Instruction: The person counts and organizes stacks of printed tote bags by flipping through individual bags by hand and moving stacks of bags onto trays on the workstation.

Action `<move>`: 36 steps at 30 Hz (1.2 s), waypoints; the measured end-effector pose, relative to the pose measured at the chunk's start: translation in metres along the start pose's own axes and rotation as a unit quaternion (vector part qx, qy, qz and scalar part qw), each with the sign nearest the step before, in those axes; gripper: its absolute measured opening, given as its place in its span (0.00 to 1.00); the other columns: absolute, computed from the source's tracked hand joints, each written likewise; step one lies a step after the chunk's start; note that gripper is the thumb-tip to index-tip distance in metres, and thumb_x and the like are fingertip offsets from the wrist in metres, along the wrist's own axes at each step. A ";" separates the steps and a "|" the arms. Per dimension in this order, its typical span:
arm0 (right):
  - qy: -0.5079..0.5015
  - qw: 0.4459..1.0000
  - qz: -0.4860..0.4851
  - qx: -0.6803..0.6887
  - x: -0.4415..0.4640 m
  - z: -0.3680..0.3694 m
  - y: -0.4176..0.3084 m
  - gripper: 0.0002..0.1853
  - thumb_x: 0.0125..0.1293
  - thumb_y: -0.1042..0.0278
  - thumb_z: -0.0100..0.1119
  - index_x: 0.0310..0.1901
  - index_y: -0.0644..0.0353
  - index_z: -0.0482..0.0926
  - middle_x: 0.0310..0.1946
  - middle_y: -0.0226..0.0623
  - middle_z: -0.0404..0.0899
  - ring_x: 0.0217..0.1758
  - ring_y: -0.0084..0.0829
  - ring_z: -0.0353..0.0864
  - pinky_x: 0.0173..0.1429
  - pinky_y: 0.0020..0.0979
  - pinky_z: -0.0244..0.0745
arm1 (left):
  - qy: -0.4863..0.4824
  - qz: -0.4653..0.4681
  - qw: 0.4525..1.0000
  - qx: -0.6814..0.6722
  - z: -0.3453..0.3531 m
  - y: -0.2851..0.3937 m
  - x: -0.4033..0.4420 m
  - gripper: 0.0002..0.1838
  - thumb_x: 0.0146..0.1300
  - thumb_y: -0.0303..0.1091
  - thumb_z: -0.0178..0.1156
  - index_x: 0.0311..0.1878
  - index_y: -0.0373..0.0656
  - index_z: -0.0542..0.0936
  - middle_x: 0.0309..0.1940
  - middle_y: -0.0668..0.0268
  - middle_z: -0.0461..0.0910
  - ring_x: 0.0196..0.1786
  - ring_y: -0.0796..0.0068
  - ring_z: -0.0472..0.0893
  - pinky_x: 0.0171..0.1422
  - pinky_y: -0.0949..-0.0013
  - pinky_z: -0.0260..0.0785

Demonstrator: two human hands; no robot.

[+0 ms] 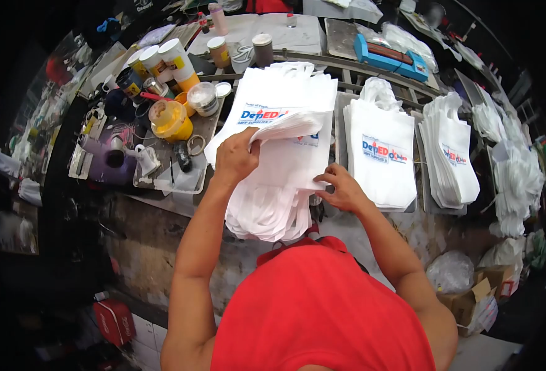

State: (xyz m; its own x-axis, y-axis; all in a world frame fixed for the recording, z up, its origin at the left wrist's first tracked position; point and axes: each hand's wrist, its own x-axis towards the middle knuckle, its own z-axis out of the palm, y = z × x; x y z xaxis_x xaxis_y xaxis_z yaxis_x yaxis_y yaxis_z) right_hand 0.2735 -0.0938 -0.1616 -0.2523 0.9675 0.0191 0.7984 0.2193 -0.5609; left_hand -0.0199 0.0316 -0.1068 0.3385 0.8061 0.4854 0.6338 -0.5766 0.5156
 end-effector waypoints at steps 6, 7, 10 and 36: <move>0.012 0.707 0.225 0.671 0.066 -0.005 0.023 0.48 0.72 0.25 0.48 0.73 0.65 0.67 0.58 0.48 0.80 0.57 0.42 0.84 0.56 0.44 0.83 | 0.071 0.123 0.988 0.064 -0.003 0.021 -0.016 0.17 0.54 0.25 0.63 0.48 0.47 0.85 0.42 0.60 0.89 0.37 0.56 0.85 0.43 0.57 0.79; 0.030 0.616 0.226 0.754 0.075 -0.027 0.005 0.53 0.70 0.21 0.45 0.75 0.68 0.63 0.60 0.53 0.80 0.62 0.44 0.83 0.59 0.46 0.83 | 0.051 0.153 0.984 0.077 -0.002 0.031 -0.028 0.18 0.52 0.25 0.63 0.49 0.47 0.85 0.42 0.62 0.89 0.36 0.58 0.84 0.42 0.58 0.79; -0.012 0.614 0.183 0.768 0.115 -0.037 0.022 0.46 0.71 0.33 0.59 0.73 0.69 0.66 0.63 0.56 0.79 0.64 0.47 0.83 0.66 0.50 0.80 | -0.098 0.161 0.976 0.105 0.024 0.049 -0.082 0.22 0.51 0.28 0.64 0.53 0.46 0.84 0.49 0.64 0.87 0.40 0.59 0.84 0.46 0.61 0.78; 0.232 0.861 0.028 0.452 -0.039 -0.258 0.290 0.48 0.57 0.56 0.79 0.77 0.57 0.64 0.71 0.41 0.72 0.75 0.36 0.69 0.79 0.38 0.61 | -0.141 -0.296 0.798 -0.505 0.278 0.158 0.121 0.32 0.69 0.36 0.67 0.73 0.36 0.71 0.65 0.56 0.79 0.65 0.62 0.79 0.73 0.59 0.68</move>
State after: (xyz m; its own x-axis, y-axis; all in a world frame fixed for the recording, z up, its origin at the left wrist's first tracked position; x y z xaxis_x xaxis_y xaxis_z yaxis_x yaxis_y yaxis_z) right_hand 0.6558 -0.0354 -0.1113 0.1849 0.9657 0.1825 -0.0020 0.1861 -0.9825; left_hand 0.3146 0.0750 -0.1632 0.4210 0.8929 -0.1597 -0.0951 0.2186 0.9712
